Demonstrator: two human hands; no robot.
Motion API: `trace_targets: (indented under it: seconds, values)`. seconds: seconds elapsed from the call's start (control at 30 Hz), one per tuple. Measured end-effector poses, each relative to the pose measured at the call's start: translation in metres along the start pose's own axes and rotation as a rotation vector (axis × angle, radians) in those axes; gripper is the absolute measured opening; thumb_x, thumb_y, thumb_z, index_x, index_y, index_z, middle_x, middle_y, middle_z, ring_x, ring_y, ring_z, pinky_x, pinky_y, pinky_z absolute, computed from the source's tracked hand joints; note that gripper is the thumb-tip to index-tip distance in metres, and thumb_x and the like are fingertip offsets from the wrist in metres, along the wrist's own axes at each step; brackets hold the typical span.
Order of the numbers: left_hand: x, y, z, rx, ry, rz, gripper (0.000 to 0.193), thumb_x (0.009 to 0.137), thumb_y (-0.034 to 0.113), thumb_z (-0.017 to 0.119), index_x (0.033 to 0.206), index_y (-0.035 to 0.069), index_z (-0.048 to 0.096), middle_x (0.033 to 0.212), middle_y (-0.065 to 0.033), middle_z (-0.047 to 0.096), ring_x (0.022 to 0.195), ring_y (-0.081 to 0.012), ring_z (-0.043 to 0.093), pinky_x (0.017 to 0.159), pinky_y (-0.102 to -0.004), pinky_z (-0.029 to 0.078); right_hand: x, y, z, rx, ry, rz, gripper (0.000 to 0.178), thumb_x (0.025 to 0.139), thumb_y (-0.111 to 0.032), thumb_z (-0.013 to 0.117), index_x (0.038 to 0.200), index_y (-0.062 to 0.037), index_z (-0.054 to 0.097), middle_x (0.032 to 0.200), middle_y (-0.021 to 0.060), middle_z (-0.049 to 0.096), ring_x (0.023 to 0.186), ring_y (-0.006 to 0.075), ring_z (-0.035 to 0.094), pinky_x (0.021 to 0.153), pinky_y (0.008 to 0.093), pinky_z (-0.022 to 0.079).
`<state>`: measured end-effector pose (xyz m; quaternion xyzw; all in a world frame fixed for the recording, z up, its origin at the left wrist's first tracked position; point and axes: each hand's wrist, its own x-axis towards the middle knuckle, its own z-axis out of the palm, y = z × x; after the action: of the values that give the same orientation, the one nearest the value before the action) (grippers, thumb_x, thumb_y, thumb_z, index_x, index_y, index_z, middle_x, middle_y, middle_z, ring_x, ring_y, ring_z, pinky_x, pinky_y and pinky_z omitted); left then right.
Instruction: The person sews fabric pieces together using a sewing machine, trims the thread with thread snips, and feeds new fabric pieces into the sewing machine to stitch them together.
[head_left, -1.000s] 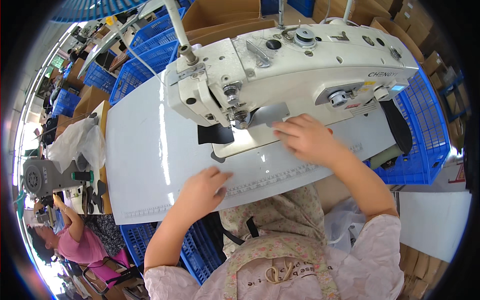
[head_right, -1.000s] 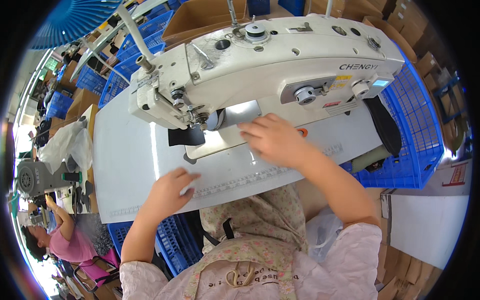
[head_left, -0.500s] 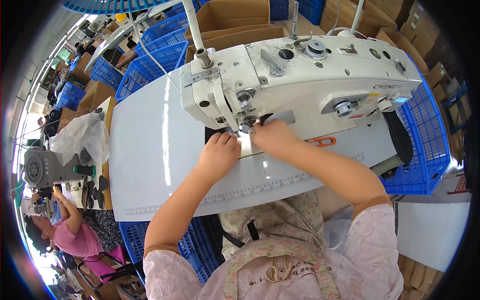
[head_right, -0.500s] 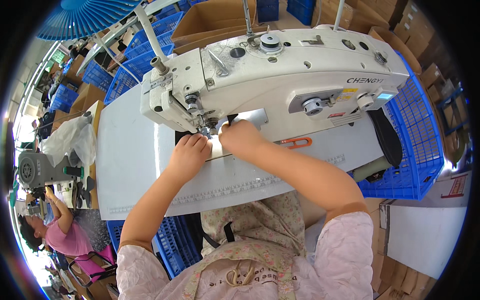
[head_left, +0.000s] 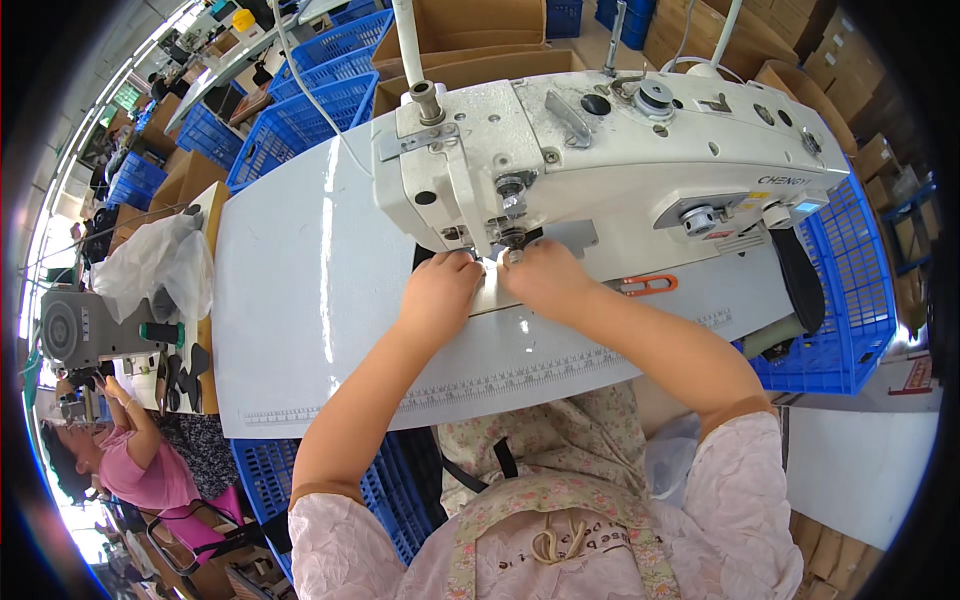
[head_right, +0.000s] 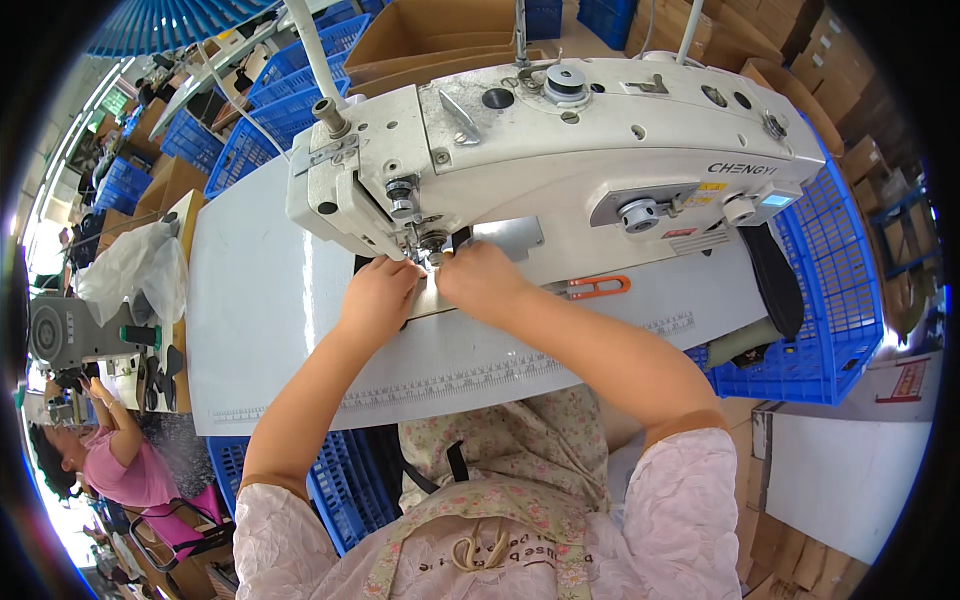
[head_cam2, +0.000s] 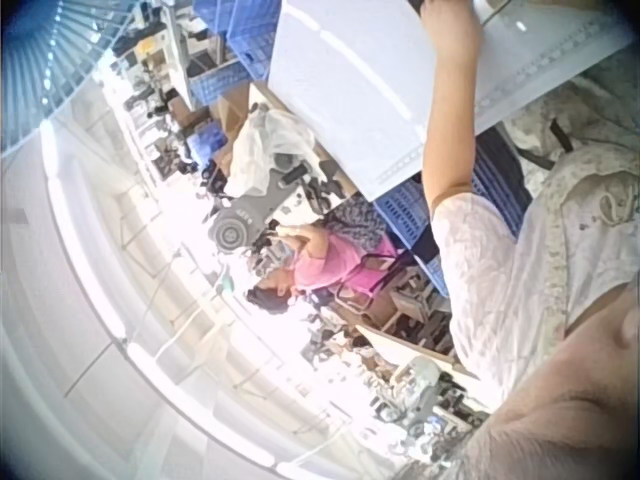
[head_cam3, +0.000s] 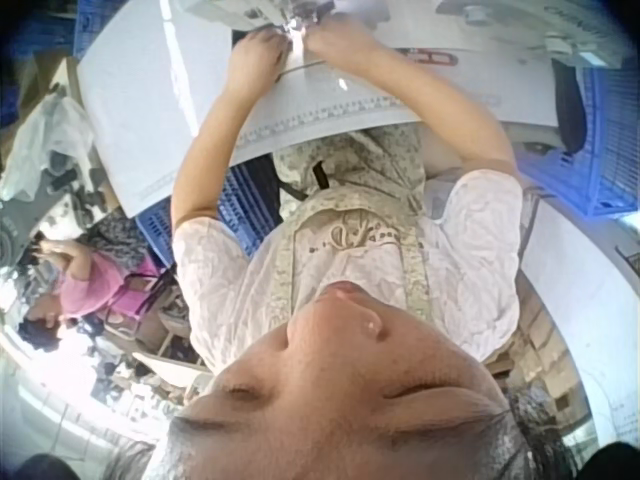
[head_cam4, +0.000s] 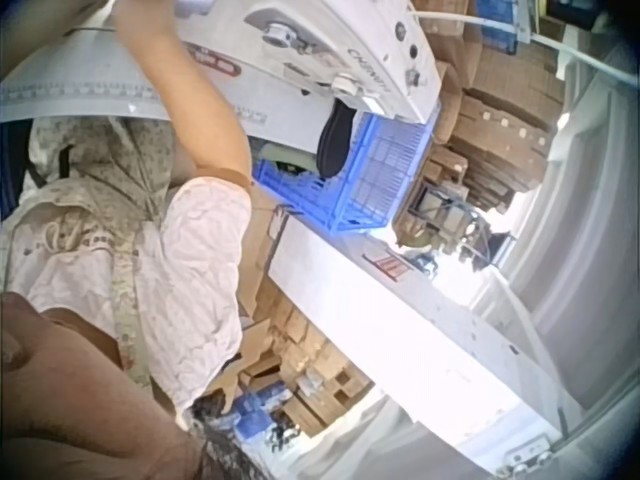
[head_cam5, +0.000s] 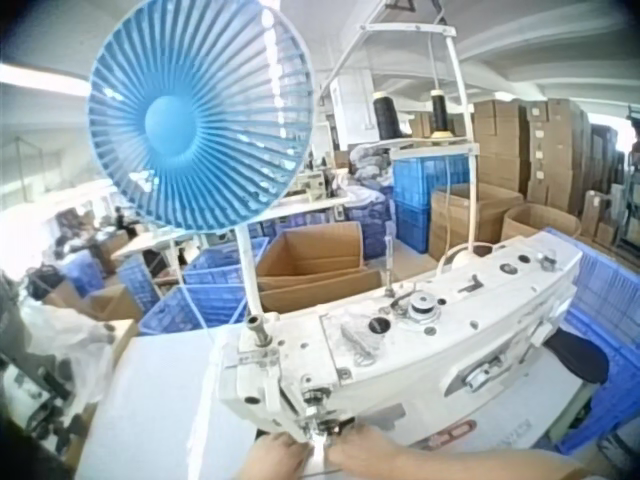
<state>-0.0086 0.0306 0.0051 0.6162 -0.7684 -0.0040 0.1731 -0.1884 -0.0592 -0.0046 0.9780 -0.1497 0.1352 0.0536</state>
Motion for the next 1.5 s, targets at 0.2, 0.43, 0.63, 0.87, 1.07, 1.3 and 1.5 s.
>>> trace_targets:
  seconds: [0.2, 0.43, 0.63, 0.87, 1.07, 1.3, 1.5]
  values:
    - [0.001, 0.001, 0.002, 0.070, -0.023, 0.022, 0.017, 0.076, 0.005, 0.060, 0.093, 0.006, 0.064, 0.096, -0.0076, 0.062, 0.095, -0.0275, 0.061, 0.080, -0.0407, 0.051, 0.004, -0.010, 0.005, 0.040, 0.063, 0.072, 0.002, 0.070, -0.006, 0.063, 0.068, -0.0056, 0.064, 0.065, 0.0095, 0.065, 0.064, 0.0247, 0.067, 0.057, 0.0365, 0.053]
    - [0.002, 0.005, -0.001, 0.060, -0.041, 0.029, 0.026, 0.078, 0.005, 0.058, 0.103, 0.008, 0.064, 0.100, -0.0081, 0.061, 0.098, -0.0274, 0.059, 0.084, -0.0408, 0.046, -0.001, -0.015, -0.004, 0.028, 0.094, 0.145, 0.006, 0.073, -0.009, 0.062, 0.077, -0.0055, 0.064, 0.075, 0.0081, 0.065, 0.069, 0.0238, 0.066, 0.059, 0.0344, 0.052]
    - [0.004, 0.009, 0.001, 0.135, -0.100, 0.013, 0.030, 0.082, 0.009, 0.057, 0.111, 0.012, 0.065, 0.100, -0.0075, 0.062, 0.099, -0.0260, 0.060, 0.084, -0.0401, 0.046, -0.022, 0.007, -0.037, -0.078, 0.173, 0.174, 0.018, 0.076, -0.012, 0.063, 0.093, -0.0073, 0.067, 0.101, 0.0047, 0.065, 0.092, 0.0236, 0.063, 0.073, 0.0349, 0.052]
    - [0.003, 0.006, 0.005, 0.211, -0.061, 0.061, 0.035, 0.081, 0.009, 0.058, 0.115, 0.013, 0.066, 0.098, -0.0071, 0.062, 0.098, -0.0257, 0.059, 0.083, -0.0389, 0.046, -0.019, 0.052, -0.010, -0.195, 0.387, 0.127, 0.022, 0.076, -0.017, 0.063, 0.096, -0.0091, 0.068, 0.111, 0.0004, 0.063, 0.105, 0.0200, 0.060, 0.080, 0.0353, 0.052]
    - [0.003, 0.006, 0.004, 0.219, -0.022, 0.090, 0.034, 0.080, 0.008, 0.058, 0.113, 0.013, 0.067, 0.097, -0.0073, 0.061, 0.097, -0.0258, 0.059, 0.081, -0.0380, 0.045, -0.024, 0.060, -0.013, -0.140, 0.301, -0.221, 0.011, 0.081, -0.016, 0.059, 0.089, -0.0095, 0.062, 0.110, 0.0030, 0.064, 0.099, 0.0202, 0.064, 0.075, 0.0316, 0.055]
    - [0.002, 0.006, -0.002, 0.207, -0.080, 0.056, 0.032, 0.083, 0.009, 0.058, 0.112, 0.015, 0.068, 0.104, -0.0090, 0.061, 0.100, -0.0255, 0.059, 0.081, -0.0379, 0.045, 0.000, 0.062, -0.038, 0.007, -0.235, -0.226, 0.016, 0.087, -0.021, 0.056, 0.094, -0.0094, 0.064, 0.111, 0.0041, 0.066, 0.099, 0.0204, 0.065, 0.075, 0.0354, 0.055]
    - [-0.002, 0.009, -0.002, 0.195, -0.058, 0.025, 0.028, 0.085, 0.011, 0.058, 0.111, 0.015, 0.068, 0.103, -0.0077, 0.062, 0.100, -0.0249, 0.059, 0.082, -0.0365, 0.045, 0.009, 0.051, -0.058, 0.515, -0.518, 0.269, 0.033, 0.099, -0.034, 0.041, 0.110, -0.0091, 0.059, 0.103, 0.0087, 0.068, 0.090, 0.0264, 0.066, 0.077, 0.0441, 0.053]
